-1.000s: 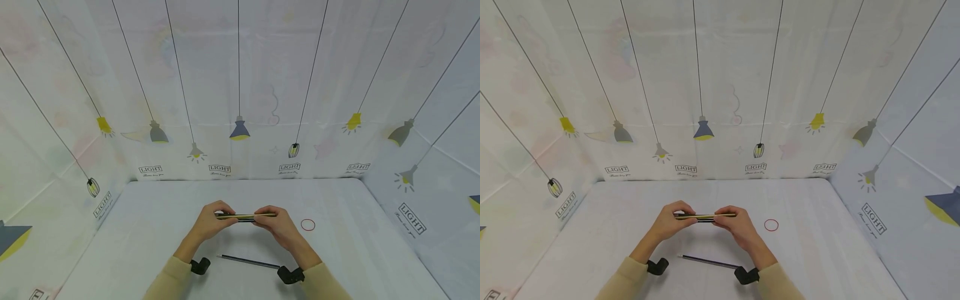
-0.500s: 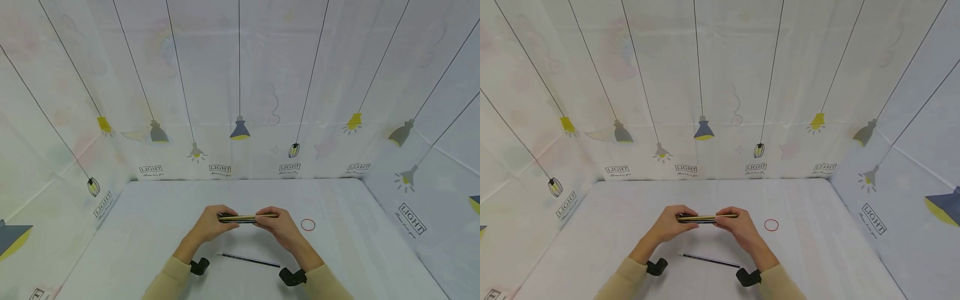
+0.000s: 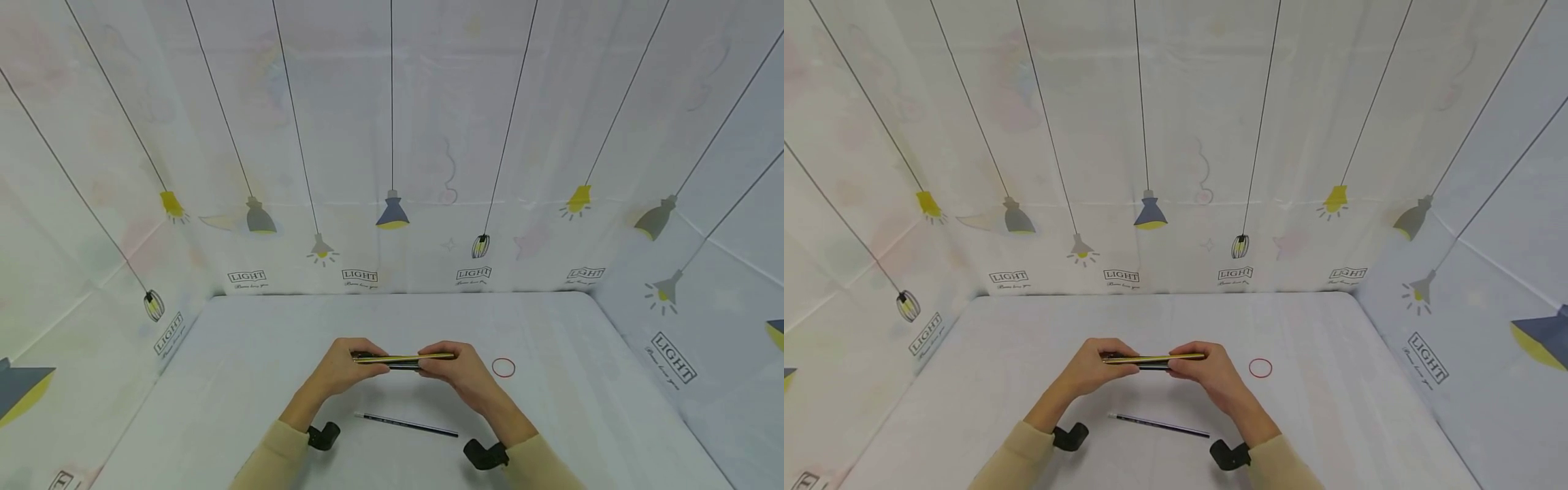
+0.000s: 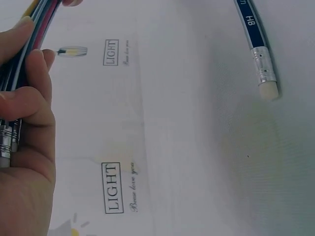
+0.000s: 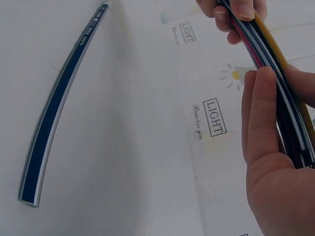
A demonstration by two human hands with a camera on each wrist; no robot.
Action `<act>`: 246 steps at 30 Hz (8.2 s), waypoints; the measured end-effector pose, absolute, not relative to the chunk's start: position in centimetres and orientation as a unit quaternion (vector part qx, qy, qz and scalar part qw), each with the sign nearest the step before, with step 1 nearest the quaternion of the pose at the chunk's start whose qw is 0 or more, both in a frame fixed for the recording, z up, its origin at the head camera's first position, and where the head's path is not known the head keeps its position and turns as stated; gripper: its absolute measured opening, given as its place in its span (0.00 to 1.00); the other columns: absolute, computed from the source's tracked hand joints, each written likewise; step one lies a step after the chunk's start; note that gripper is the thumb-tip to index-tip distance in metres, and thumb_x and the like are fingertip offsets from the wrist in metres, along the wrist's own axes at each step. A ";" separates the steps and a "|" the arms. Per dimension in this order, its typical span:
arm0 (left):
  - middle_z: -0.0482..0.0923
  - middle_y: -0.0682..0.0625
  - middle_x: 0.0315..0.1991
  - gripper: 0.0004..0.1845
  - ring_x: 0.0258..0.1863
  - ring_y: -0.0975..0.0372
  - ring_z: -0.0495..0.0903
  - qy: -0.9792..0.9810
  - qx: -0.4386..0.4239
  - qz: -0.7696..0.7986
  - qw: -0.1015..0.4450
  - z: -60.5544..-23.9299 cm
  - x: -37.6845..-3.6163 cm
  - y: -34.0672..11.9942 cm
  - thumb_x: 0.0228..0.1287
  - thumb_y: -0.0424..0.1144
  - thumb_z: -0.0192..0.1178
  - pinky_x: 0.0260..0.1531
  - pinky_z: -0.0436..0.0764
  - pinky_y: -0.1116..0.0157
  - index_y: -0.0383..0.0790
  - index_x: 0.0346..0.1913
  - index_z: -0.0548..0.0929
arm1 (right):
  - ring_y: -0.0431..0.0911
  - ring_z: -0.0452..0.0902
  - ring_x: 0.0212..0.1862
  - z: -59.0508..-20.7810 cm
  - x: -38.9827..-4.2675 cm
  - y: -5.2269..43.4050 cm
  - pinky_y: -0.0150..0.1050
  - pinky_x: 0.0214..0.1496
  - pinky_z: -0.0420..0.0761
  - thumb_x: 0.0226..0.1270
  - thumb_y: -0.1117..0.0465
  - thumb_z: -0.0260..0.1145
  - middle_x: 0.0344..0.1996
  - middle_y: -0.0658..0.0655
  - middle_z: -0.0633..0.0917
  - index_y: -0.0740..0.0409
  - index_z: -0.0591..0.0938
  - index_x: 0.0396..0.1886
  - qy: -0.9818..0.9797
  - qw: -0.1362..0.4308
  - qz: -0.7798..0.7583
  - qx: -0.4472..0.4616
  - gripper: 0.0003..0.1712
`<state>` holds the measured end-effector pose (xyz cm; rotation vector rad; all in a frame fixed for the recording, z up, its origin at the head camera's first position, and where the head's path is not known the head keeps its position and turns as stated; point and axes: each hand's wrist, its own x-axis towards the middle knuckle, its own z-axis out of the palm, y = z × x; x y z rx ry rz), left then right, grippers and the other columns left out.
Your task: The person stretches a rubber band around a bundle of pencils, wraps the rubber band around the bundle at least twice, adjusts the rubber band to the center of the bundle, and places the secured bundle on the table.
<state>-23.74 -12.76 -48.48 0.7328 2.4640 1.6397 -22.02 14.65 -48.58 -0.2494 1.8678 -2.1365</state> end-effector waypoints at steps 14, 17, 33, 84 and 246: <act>0.86 0.53 0.39 0.16 0.30 0.59 0.79 0.804 0.233 0.543 0.067 -48.4 -23.8 -12.9 0.58 0.44 0.77 0.25 0.78 0.65 0.43 0.48 0.90 | 0.52 0.84 0.50 -48.3 -21.5 14.3 0.41 0.55 0.82 0.66 0.68 0.71 0.54 0.68 0.78 0.72 0.83 0.52 0.643 0.136 -0.751 -0.059 0.17; 0.85 0.53 0.40 0.15 0.27 0.60 0.77 0.801 0.236 0.546 0.073 -48.4 -23.8 -12.9 0.59 0.44 0.76 0.20 0.76 0.66 0.45 0.48 0.90 | 0.52 0.84 0.49 -48.4 -21.5 14.2 0.41 0.54 0.82 0.66 0.68 0.71 0.52 0.67 0.79 0.75 0.81 0.53 0.651 0.129 -0.746 -0.058 0.19; 0.86 0.53 0.39 0.11 0.30 0.61 0.78 0.796 0.244 0.549 0.074 -48.7 -23.7 -12.7 0.57 0.42 0.77 0.26 0.77 0.67 0.49 0.44 0.91 | 0.57 0.86 0.43 -48.2 -21.2 14.9 0.43 0.49 0.82 0.61 0.61 0.77 0.42 0.58 0.87 0.67 0.85 0.50 0.743 0.114 -0.653 -0.089 0.20; 0.87 0.52 0.39 0.11 0.37 0.57 0.82 0.801 0.235 0.548 0.049 -49.0 -23.5 -14.4 0.57 0.41 0.77 0.35 0.80 0.66 0.47 0.43 0.91 | 0.35 0.67 0.31 -51.6 -16.2 15.8 0.36 0.33 0.72 0.53 0.62 0.77 0.26 0.39 0.73 0.48 0.83 0.29 0.932 0.055 -0.243 -0.262 0.10; 0.82 0.61 0.32 0.15 0.28 0.73 0.75 0.839 0.392 0.341 -0.161 -48.2 -22.1 -11.6 0.55 0.45 0.79 0.31 0.77 0.74 0.44 0.41 0.88 | 0.55 0.86 0.40 -47.9 -20.4 14.2 0.43 0.52 0.83 0.64 0.61 0.75 0.45 0.64 0.82 0.69 0.84 0.45 0.691 0.084 -0.712 -0.098 0.16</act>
